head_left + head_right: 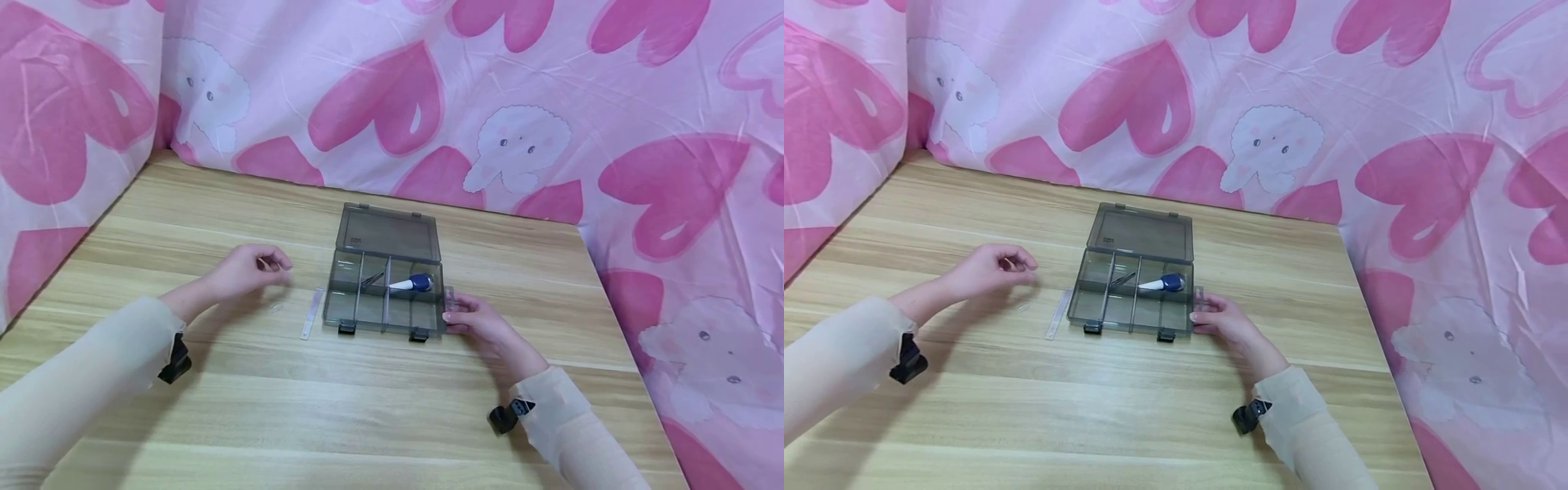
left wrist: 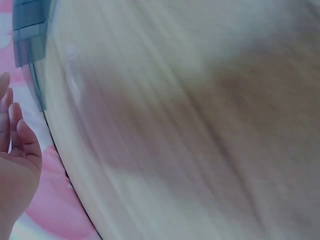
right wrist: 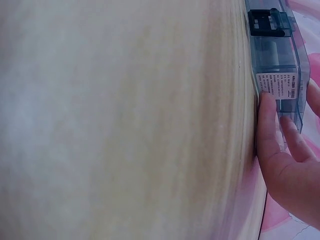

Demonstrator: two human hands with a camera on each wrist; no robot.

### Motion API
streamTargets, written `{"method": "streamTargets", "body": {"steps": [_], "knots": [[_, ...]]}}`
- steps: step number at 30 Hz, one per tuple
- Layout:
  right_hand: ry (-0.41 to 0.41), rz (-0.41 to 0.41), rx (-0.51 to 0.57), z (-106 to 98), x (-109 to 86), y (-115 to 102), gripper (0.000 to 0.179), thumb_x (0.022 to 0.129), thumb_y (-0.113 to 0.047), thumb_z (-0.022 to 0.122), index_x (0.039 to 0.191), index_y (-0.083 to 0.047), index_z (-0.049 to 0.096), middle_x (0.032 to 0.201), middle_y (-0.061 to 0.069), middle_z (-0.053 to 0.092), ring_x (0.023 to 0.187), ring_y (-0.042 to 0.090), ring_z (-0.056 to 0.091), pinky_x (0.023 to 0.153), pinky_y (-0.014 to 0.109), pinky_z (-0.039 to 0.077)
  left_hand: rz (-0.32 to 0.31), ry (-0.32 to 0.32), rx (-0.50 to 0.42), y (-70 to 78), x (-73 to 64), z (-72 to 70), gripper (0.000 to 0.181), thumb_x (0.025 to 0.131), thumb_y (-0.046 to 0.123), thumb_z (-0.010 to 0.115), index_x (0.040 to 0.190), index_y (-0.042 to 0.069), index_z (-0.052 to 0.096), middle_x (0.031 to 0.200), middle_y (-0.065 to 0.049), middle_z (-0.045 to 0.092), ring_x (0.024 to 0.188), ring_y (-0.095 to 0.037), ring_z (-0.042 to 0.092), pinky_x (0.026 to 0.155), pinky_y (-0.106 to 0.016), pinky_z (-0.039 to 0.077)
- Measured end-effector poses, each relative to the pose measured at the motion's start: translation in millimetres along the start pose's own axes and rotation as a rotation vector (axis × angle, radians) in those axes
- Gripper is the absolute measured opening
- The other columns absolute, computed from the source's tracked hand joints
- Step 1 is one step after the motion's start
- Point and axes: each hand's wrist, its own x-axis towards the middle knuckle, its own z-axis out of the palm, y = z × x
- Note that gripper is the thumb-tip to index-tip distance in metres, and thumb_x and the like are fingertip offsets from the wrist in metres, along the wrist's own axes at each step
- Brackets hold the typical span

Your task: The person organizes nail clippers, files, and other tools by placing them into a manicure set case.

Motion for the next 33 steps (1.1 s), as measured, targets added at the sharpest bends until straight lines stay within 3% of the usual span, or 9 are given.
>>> {"method": "streamTargets", "body": {"steps": [9, 16, 23, 33], "knots": [[-0.016, -0.009, 0.013, 1, 0.4, -1, 0.062, 0.086, 0.004, 0.057, 0.140, 0.011, 0.027, 0.098, -0.001, 0.062, 0.085, 0.009, 0.063, 0.080, 0.025, 0.054, 0.066, -0.005, -0.023, 19.0, 13.6, 3.3, 0.017, 0.082, 0.007, 0.069, 0.096, 0.000, 0.067, 0.089, -0.009, 0.067, 0.078, -0.005, 0.053, 0.072, -0.019, 0.045], [-0.034, -0.018, 0.025, -5, 5.4, 4, 0.077, 0.076, -0.009, 0.073, 0.139, 0.008, 0.031, 0.098, -0.003, 0.064, 0.087, 0.010, 0.064, 0.080, 0.027, 0.055, 0.111, -0.023, -0.020, 31.2, 26.0, 15.0, 0.015, 0.079, 0.004, 0.071, 0.093, 0.000, 0.068, 0.087, -0.008, 0.067, 0.081, -0.013, 0.056, 0.073, -0.022, 0.047], [-0.014, -0.017, -0.005, 0, -0.1, -1, 0.062, 0.085, 0.003, 0.058, 0.139, 0.011, 0.029, 0.097, -0.003, 0.063, 0.086, 0.009, 0.063, 0.080, 0.026, 0.055, 0.124, -0.066, -0.056, 42.5, 33.8, 26.1, 0.015, 0.079, 0.004, 0.070, 0.093, 0.002, 0.068, 0.089, -0.008, 0.068, 0.085, -0.017, 0.057, 0.071, -0.025, 0.048], [0.005, -0.001, -0.019, 0, -0.9, -1, 0.061, 0.086, 0.003, 0.057, 0.139, 0.010, 0.029, 0.098, -0.002, 0.063, 0.085, 0.009, 0.063, 0.080, 0.026, 0.054, 0.191, -0.117, -0.069, 56.1, 43.0, 43.0, 0.015, 0.078, 0.004, 0.071, 0.092, 0.001, 0.067, 0.087, -0.009, 0.068, 0.081, -0.017, 0.057, 0.067, -0.022, 0.046]]}}
